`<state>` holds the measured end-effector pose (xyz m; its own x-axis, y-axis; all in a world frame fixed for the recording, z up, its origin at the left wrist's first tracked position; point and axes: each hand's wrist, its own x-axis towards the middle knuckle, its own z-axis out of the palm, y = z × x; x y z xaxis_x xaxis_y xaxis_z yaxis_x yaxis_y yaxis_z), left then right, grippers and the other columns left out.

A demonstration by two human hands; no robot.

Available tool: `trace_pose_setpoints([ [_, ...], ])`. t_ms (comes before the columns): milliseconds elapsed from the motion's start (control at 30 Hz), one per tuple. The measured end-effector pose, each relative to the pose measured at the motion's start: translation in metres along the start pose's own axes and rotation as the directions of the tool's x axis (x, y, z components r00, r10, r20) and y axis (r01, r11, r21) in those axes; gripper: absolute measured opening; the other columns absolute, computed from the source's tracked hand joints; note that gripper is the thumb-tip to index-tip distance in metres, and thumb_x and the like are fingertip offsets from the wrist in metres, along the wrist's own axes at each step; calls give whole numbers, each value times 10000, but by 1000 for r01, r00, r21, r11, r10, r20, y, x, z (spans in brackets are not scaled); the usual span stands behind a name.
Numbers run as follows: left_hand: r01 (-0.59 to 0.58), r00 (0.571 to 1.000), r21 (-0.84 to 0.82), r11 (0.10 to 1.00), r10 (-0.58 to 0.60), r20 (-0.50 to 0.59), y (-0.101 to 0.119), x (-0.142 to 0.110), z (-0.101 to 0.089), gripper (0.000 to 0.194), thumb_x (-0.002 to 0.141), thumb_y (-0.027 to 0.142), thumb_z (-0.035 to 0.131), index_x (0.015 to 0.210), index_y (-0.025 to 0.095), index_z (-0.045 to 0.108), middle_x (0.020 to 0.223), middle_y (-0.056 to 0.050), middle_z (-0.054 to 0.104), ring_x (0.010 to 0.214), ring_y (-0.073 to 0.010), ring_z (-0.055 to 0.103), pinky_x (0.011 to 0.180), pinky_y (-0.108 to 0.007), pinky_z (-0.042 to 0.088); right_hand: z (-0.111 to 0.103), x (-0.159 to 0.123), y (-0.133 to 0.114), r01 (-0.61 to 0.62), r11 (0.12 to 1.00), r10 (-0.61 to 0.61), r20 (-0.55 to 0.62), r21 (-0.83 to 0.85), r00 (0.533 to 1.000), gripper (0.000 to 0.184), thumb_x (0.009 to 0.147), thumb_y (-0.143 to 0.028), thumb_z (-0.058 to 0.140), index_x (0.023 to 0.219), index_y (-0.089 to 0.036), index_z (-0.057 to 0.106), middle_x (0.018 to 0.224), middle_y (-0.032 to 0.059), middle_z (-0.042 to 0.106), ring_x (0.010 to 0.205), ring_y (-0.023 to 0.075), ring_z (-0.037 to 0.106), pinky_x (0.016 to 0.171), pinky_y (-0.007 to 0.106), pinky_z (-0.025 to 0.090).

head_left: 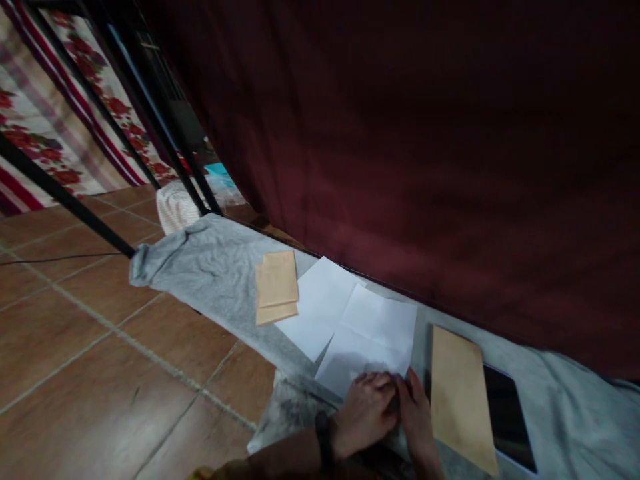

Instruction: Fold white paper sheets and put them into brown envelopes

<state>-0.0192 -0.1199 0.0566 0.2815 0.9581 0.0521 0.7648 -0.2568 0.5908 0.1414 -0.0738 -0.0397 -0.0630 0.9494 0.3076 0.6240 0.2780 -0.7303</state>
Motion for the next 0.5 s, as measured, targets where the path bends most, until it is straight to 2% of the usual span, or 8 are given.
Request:
trace_pose_setpoints([
  [100, 8, 996, -13, 1000, -9, -85, -16, -7, -10, 455, 931, 392, 565, 1367, 266, 538, 1457, -66, 533, 1335, -247, 485, 1137, -421, 380, -7, -1, 1, -186, 980, 189, -39, 74, 981, 573, 930, -600, 429, 1268, -184, 632, 1013, 85, 748, 889, 255, 699, 750, 342, 565],
  [167, 56, 989, 95, 994, -42, -143, -32, -9, -9, 604, 927, 439, 575, 1481, 260, 414, 1587, -85, 371, 1462, -286, 325, 1194, -500, 288, -8, -2, -2, -259, 962, 263, -47, 85, 964, 612, 920, -575, 447, 1342, -152, 581, 1048, 117, 739, 893, 274, 697, 742, 354, 557],
  [200, 86, 985, 157, 984, -60, -160, -41, -8, -7, 661, 925, 464, 574, 1514, 254, 362, 1616, -95, 316, 1491, -302, 265, 1203, -534, 257, -8, -3, -4, -256, 965, 259, -56, 58, 964, 627, 924, -560, 435, 1380, -144, 549, 1071, 134, 729, 899, 284, 694, 735, 363, 552],
  [300, 133, 982, 283, 950, -87, -170, -64, -6, 3, 697, 938, 537, 526, 1535, 237, 327, 1632, -110, 277, 1515, -308, 207, 1205, -567, 232, -6, -2, -17, -158, 984, 148, -106, -88, 983, 629, 967, -478, 366, 1499, -145, 401, 1192, 184, 668, 974, 313, 672, 760, 408, 539],
  [367, 104, 986, 331, 938, -54, -156, -72, -3, 9, 674, 953, 551, 487, 1534, 249, 330, 1634, -96, 277, 1516, -295, 210, 1212, -559, 224, -5, 0, -30, -45, 974, 19, -122, -221, 992, 597, 994, -415, 339, 1532, -157, 342, 1306, 213, 596, 1078, 332, 632, 834, 458, 522],
  [500, 38, 989, 416, 909, 25, -144, -77, 0, 15, 644, 976, 537, 434, 1545, 260, 314, 1638, -68, 274, 1511, -285, 227, 1221, -547, 201, -2, 6, -60, 179, 874, -227, -52, -451, 973, 516, 1016, -357, 346, 1491, -163, 407, 1517, 203, 425, 1342, 357, 450, 1025, 566, 415],
])
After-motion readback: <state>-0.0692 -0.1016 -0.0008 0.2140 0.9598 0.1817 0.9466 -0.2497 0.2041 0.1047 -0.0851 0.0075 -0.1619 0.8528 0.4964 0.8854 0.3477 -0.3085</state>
